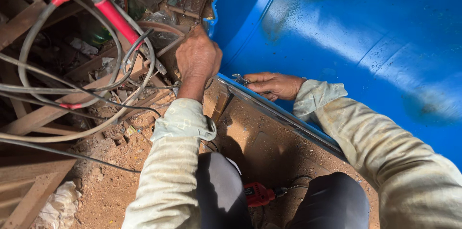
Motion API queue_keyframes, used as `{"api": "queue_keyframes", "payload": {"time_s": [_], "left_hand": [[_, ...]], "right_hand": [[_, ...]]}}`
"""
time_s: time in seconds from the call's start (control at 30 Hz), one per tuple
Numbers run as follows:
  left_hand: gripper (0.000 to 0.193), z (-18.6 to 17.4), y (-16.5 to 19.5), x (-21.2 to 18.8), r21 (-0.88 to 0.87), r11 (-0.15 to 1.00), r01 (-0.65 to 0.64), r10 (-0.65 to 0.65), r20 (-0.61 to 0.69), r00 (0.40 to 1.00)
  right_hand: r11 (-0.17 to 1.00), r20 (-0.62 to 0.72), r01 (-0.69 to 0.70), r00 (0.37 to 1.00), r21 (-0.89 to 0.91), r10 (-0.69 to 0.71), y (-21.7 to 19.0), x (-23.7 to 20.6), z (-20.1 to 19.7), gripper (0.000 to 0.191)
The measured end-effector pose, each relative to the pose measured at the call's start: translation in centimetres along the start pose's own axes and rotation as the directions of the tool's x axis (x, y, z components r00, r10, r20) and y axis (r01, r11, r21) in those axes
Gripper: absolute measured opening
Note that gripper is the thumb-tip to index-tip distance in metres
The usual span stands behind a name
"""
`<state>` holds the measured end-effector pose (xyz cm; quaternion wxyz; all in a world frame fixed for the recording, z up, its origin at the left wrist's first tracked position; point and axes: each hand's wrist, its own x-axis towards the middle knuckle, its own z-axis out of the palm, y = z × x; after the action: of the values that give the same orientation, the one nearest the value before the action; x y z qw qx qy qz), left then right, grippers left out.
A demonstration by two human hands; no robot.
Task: The person kneels beside a blue plastic barrel and uses a red power drill to fasten bolts along the barrel's edge. They insert washers and tighten the bolts with a wrench, securing the barrel to a metal frame.
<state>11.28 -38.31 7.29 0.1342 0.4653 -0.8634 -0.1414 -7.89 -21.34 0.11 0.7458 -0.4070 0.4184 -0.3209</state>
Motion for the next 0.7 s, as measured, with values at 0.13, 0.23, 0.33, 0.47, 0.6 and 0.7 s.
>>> {"api": "queue_keyframes", "payload": {"time_s": [0.13, 0.23, 0.33, 0.47, 0.6, 0.7], "left_hand": [[0.028, -0.1, 0.3, 0.0, 0.043, 0.999, 0.020, -0.021, 0.037, 0.999], [0.028, -0.1, 0.4, 0.1, 0.052, 0.998, 0.031, -0.032, 0.031, 0.999], [0.031, 0.0, 0.5, 0.2, 0.067, 0.997, 0.026, -0.027, 0.012, 1.000], [0.030, 0.1, 0.7, 0.1, 0.074, 0.997, 0.023, -0.023, 0.003, 1.000], [0.029, 0.2, 0.7, 0.0, 0.071, 0.997, 0.029, -0.028, -0.023, 0.999], [0.029, 0.2, 0.9, 0.1, 0.058, 0.996, 0.069, -0.072, 0.048, 0.996]], "right_hand": [[0.998, -0.039, -0.037, 0.999, -0.050, 0.036, 0.5, 0.0, -0.4, 0.052], [0.994, -0.019, -0.022, 1.000, -0.104, 0.020, 0.7, 0.1, -0.5, 0.049], [0.969, -0.102, -0.044, 0.995, -0.242, 0.020, 0.5, 0.6, -0.1, 0.054], [0.960, -0.193, -0.109, 0.979, -0.257, 0.060, 0.5, 0.9, 0.6, 0.061], [0.972, -0.333, -0.171, 0.937, -0.162, 0.109, 1.3, 0.4, 0.2, 0.059], [0.992, -0.048, 0.027, 0.998, -0.121, -0.033, 2.1, 0.1, -0.6, 0.064]]}}
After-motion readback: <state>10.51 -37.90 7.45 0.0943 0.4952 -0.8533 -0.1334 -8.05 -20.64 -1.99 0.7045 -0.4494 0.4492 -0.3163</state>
